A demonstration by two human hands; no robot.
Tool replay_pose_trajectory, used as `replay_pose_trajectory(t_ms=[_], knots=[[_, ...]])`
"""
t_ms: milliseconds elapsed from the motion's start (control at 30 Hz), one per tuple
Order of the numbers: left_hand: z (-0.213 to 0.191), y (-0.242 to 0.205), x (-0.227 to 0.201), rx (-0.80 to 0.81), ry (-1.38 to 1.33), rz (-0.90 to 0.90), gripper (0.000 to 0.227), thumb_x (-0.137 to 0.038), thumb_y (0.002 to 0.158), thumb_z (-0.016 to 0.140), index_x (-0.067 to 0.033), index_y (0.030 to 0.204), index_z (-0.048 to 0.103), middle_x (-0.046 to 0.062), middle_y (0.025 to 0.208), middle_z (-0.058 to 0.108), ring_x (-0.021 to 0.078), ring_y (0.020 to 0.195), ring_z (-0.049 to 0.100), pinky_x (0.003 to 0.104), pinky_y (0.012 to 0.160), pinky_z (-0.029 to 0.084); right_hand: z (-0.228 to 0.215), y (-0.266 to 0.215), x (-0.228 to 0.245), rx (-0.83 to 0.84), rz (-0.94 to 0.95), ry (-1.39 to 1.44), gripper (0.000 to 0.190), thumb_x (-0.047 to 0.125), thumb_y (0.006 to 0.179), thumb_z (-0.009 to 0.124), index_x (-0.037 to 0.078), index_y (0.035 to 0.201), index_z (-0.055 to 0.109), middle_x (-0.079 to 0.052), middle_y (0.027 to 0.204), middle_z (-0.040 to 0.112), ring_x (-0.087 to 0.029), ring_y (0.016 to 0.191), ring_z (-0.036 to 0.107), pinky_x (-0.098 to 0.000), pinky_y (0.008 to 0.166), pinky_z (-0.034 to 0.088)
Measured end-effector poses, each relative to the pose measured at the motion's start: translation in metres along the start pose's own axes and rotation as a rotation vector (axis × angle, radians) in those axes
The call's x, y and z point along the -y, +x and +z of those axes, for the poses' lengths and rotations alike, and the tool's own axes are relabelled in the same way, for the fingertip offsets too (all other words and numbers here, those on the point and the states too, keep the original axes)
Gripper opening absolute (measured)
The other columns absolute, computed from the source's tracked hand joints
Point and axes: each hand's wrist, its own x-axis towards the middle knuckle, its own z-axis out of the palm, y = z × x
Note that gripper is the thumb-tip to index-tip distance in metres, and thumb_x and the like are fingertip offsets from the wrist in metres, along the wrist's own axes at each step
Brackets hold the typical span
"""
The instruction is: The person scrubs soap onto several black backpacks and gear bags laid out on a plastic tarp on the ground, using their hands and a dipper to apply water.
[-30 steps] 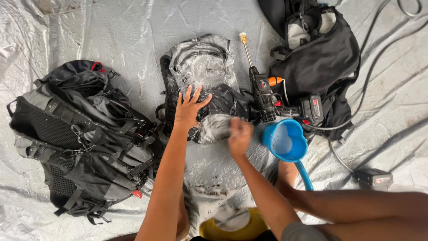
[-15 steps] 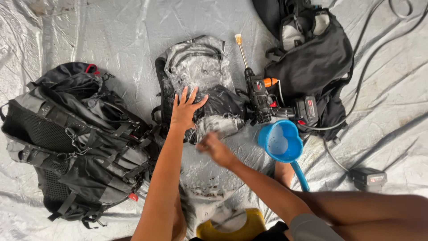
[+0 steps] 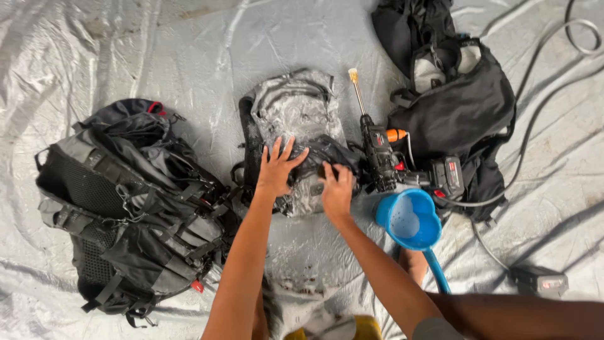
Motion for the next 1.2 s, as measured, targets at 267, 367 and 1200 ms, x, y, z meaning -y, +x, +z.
replay_pose_trajectory(t_ms=[267,367,1200], knots=[[-0.006,-0.001,-0.007,-0.687,-0.404,-0.479,0.083,-0.018,0.066,0.076,-0.0356,0.146,0.065,-0.001,0.153,0.046,0.0320,0.142,0.046,0.059,0.101,0.052,0.006,0.027,0.003,0.217,0.164,-0.364,0.081,0.057,0.098,0.074,0.014,0.163,0.054,-0.016,0.140,0.062,-0.037,0.111,0.065,-0.0518,0.080,0.052],[-0.008,0.018,-0.016,-0.536,-0.363,-0.772,0.097,-0.064,0.102,0.070,-0.0005,0.167,0.035,0.020,0.135,0.053,0.0333,0.119,0.064,0.047,0.082,0.062,-0.005,0.013,0.012,0.400,0.273,-0.260,0.109,0.069,0.076,0.088,0.013,0.162,0.053,-0.016,0.149,0.059,-0.039,0.122,0.063,-0.0600,0.091,0.054],[-0.008,0.008,0.030,-0.302,-0.537,-0.758,0.060,-0.039,0.098,0.083,0.0035,0.135,0.066,0.028,0.109,0.071,0.0465,0.086,0.078,0.065,0.078,0.055,-0.019,-0.003,0.025,0.489,0.354,0.044,0.071,0.038,0.087,0.094,0.015,0.149,0.068,-0.011,0.149,0.063,-0.039,0.127,0.070,-0.0562,0.097,0.063]])
